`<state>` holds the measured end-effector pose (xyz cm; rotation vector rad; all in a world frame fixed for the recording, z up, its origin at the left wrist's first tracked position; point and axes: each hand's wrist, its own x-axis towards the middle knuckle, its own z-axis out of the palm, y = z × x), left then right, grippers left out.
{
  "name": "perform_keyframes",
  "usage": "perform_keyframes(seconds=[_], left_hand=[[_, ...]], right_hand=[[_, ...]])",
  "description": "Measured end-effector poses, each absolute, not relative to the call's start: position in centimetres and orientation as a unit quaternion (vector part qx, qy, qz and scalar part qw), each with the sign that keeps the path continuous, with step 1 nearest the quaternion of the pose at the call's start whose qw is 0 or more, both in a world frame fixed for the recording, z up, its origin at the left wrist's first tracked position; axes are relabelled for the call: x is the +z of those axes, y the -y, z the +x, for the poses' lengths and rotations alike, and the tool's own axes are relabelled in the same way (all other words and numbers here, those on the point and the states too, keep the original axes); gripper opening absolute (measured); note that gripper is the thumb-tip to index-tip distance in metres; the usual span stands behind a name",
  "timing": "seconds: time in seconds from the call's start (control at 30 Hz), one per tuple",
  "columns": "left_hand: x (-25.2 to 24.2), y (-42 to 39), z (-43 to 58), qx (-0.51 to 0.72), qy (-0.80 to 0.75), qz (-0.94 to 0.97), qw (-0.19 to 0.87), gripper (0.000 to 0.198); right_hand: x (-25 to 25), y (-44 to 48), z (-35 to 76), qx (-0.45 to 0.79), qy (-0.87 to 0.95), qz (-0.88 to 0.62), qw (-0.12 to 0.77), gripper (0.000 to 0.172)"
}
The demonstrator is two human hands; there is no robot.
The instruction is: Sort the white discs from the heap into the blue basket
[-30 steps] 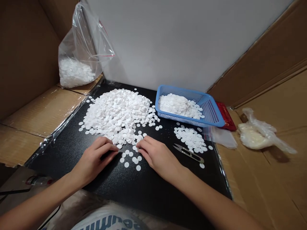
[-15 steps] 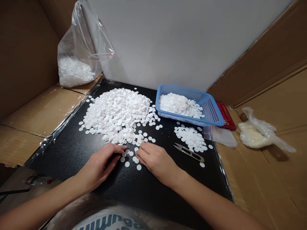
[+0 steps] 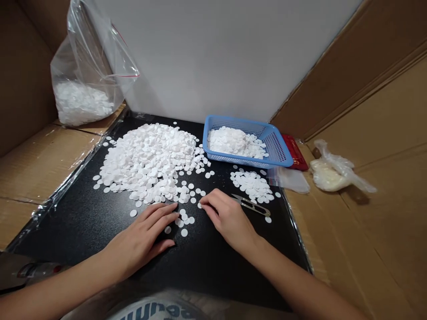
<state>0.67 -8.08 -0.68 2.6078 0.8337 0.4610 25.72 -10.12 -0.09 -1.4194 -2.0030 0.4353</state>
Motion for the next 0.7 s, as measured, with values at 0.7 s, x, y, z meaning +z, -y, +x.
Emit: perform_keyframes(seconds=[0.7], left_hand=[[0.2,3.5,3.4,0.179,-0.315,0.892,0.270,0.012]], right_hand=[[-0.9,8.4,24.6,-0.032,0.865,-0.462,0.195,0.028]])
